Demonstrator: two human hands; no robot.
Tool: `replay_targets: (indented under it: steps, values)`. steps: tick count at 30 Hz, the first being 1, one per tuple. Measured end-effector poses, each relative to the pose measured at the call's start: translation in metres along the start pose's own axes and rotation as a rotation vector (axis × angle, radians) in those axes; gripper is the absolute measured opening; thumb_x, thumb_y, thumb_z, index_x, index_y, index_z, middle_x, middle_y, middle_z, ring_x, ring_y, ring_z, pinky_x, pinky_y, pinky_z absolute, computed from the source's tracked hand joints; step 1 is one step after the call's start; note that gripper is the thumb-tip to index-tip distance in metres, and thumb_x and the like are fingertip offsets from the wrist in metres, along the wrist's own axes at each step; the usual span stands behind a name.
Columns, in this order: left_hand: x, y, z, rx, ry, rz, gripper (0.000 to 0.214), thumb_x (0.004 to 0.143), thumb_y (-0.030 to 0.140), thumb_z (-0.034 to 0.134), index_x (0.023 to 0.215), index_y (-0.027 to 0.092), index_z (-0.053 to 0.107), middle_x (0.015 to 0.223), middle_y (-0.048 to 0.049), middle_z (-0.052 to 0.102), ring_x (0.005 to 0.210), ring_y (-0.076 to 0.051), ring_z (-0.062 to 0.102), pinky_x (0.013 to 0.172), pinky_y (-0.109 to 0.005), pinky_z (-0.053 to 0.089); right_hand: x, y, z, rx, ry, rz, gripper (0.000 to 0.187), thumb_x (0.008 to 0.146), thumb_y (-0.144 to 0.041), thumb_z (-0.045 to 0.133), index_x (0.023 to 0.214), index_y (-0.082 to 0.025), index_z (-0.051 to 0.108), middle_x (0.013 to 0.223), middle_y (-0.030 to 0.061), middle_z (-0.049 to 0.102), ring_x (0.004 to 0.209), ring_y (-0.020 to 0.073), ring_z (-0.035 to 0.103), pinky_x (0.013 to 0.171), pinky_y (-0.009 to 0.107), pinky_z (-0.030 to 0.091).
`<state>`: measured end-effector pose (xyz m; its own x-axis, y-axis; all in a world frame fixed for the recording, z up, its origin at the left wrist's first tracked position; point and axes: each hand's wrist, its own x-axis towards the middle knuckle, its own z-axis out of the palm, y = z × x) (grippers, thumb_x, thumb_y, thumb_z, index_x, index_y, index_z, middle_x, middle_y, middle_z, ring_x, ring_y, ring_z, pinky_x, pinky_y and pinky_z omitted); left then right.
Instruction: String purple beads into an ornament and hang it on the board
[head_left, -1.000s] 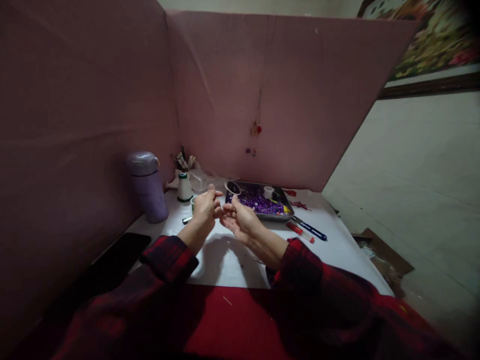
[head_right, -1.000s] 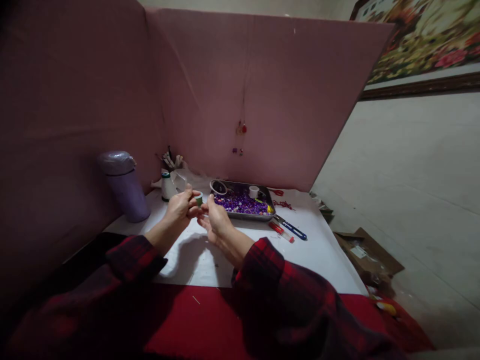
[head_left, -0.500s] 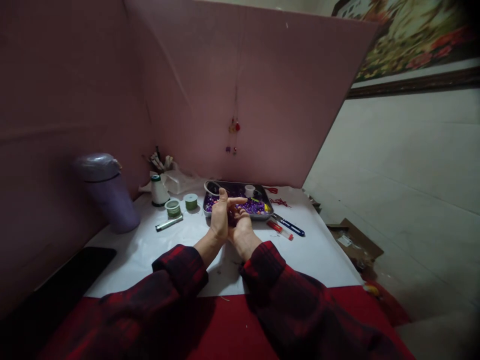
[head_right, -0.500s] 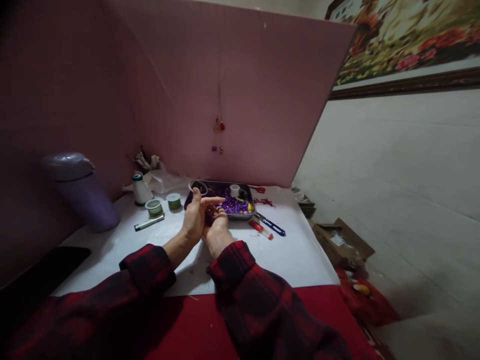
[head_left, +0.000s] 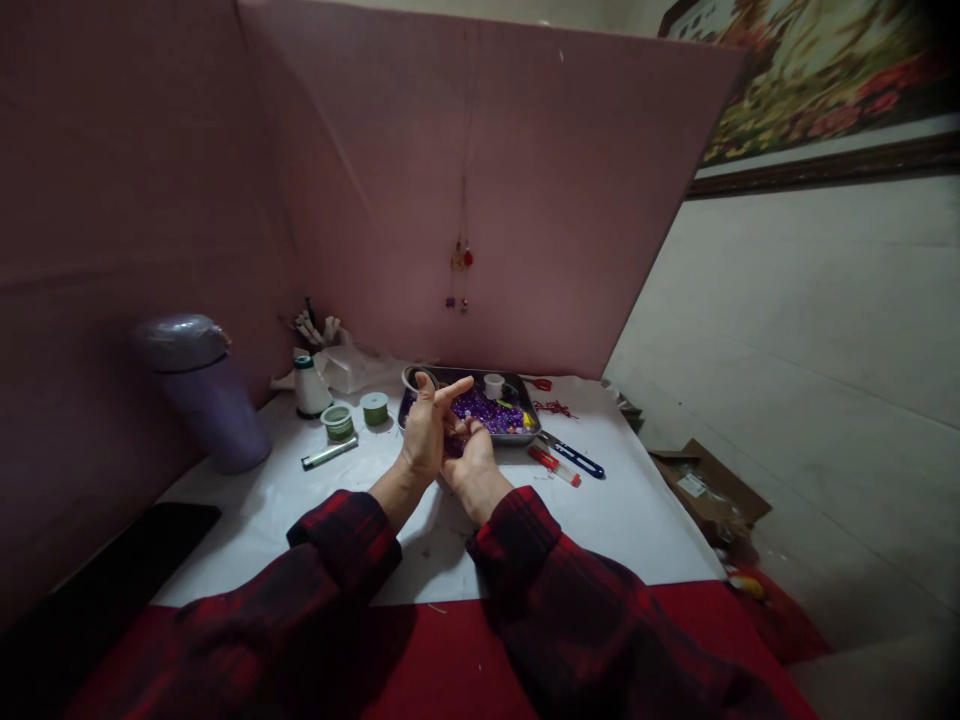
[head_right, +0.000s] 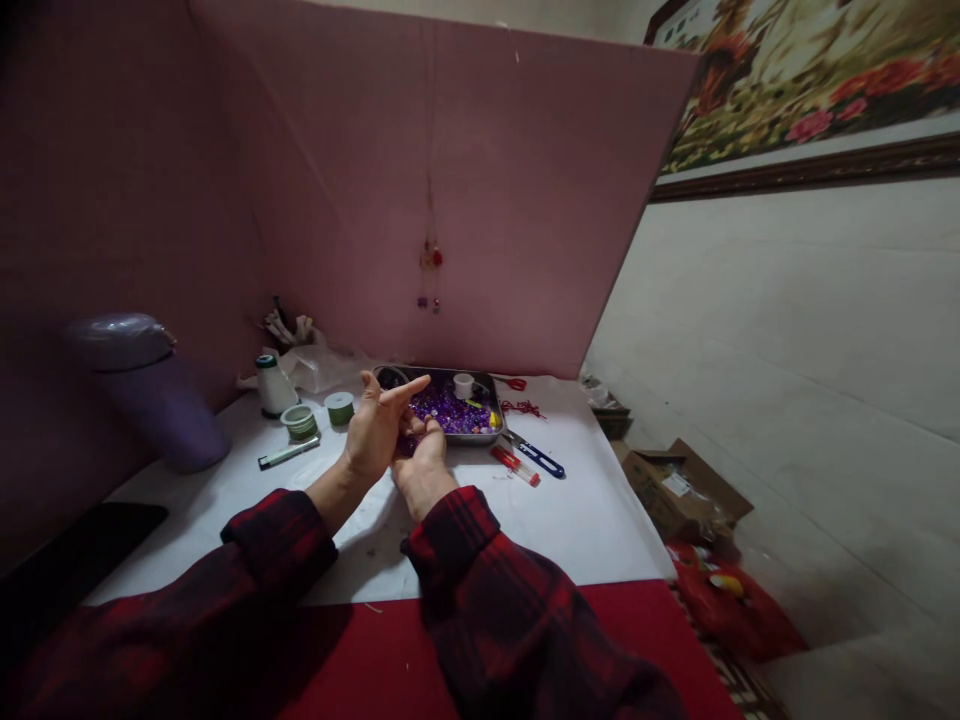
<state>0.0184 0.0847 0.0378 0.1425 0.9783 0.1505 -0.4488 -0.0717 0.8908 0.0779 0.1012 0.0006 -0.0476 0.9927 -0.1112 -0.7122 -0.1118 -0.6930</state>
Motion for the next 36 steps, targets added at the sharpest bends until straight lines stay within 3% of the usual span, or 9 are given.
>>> replay_targets:
  steps: [2,6,10,17,23,26,30,33,36]
  values:
    - [0.002,0.004,0.000,0.022,-0.004,0.006,0.080,0.076,0.075,0.025,0.099,0.011,0.069,0.071,-0.0118,0.066,0.059,-0.017,0.057,0.058,-0.028,0.041,-0.005,-0.002,0.003,0.053,0.038,0.004,0.035,0.086,-0.023,0.030,0.056,-0.021,0.048,0.042,-0.0019,0.051,0.050,0.0142,0.054,0.060,0.028,0.050]
    - [0.009,0.022,-0.005,0.080,0.072,0.256,0.065,0.081,0.066,0.033,0.091,0.015,0.071,0.103,-0.0126,0.067,0.089,-0.019,0.059,0.075,-0.029,0.043,-0.015,-0.007,0.009,0.286,0.112,0.123,0.038,0.090,-0.023,0.024,0.072,-0.016,0.057,0.058,0.0041,0.064,0.063,0.0141,0.062,0.065,0.028,0.053]
    - [0.016,0.035,-0.020,0.409,0.117,0.362,0.023,0.068,0.036,0.068,0.078,0.015,0.072,0.078,-0.0064,0.068,0.071,-0.015,0.058,0.066,-0.024,0.042,-0.019,-0.014,0.011,0.348,0.067,0.212,0.037,0.093,-0.029,0.023,0.093,-0.011,0.056,0.077,0.0118,0.068,0.075,0.0181,0.066,0.067,0.033,0.056]
    - [0.026,0.016,-0.049,0.854,-0.081,0.264,0.009,0.056,0.011,0.068,0.059,0.019,0.072,0.062,-0.0020,0.061,0.054,-0.012,0.052,0.053,-0.022,0.039,-0.015,-0.015,0.008,0.333,0.000,0.274,0.038,0.095,-0.036,0.024,0.077,-0.016,0.051,0.055,0.0022,0.055,0.054,0.0150,0.058,0.061,0.034,0.056]
    - [0.036,0.019,-0.044,0.748,0.022,0.199,0.012,0.069,0.017,0.061,0.057,0.018,0.064,0.051,0.0006,0.052,0.046,-0.010,0.042,0.045,-0.019,0.031,-0.023,-0.022,0.007,0.297,-0.062,0.313,0.046,0.096,-0.040,0.020,0.090,-0.010,0.054,0.074,0.0127,0.064,0.075,0.0222,0.065,0.070,0.044,0.056]
    - [0.040,0.031,-0.034,0.352,0.017,-0.055,0.016,0.078,0.021,0.055,0.064,0.015,0.060,0.046,0.0031,0.042,0.039,-0.007,0.032,0.038,-0.017,0.025,-0.033,-0.031,0.005,0.315,-0.075,0.328,0.051,0.096,-0.042,0.019,0.104,-0.004,0.052,0.087,0.0191,0.065,0.087,0.0241,0.065,0.073,0.042,0.056]
    - [0.043,0.042,-0.027,-0.207,-0.138,-0.364,0.050,0.090,0.046,0.032,0.078,0.008,0.062,0.063,-0.0093,0.055,0.053,-0.012,0.051,0.049,-0.021,0.043,-0.047,-0.036,-0.004,0.318,-0.049,0.341,0.050,0.095,-0.043,0.023,0.113,-0.004,0.049,0.099,0.0214,0.064,0.096,0.0242,0.064,0.074,0.037,0.056]
    - [0.047,0.041,-0.025,-0.276,-0.142,-0.331,0.073,0.088,0.059,0.016,0.081,0.004,0.064,0.080,-0.0197,0.061,0.075,-0.019,0.060,0.067,-0.026,0.050,-0.053,-0.033,-0.016,0.289,-0.049,0.374,0.053,0.095,-0.046,0.024,0.112,-0.003,0.048,0.106,0.0252,0.061,0.101,0.0262,0.062,0.075,0.038,0.056]
    - [0.055,0.033,-0.022,-0.020,-0.106,-0.206,0.066,0.085,0.061,0.029,0.080,0.008,0.068,0.090,-0.0202,0.064,0.088,-0.022,0.059,0.074,-0.028,0.049,-0.053,-0.027,-0.029,0.286,-0.058,0.391,0.059,0.093,-0.052,0.024,0.107,-0.001,0.050,0.103,0.0270,0.061,0.101,0.0278,0.062,0.077,0.040,0.055]
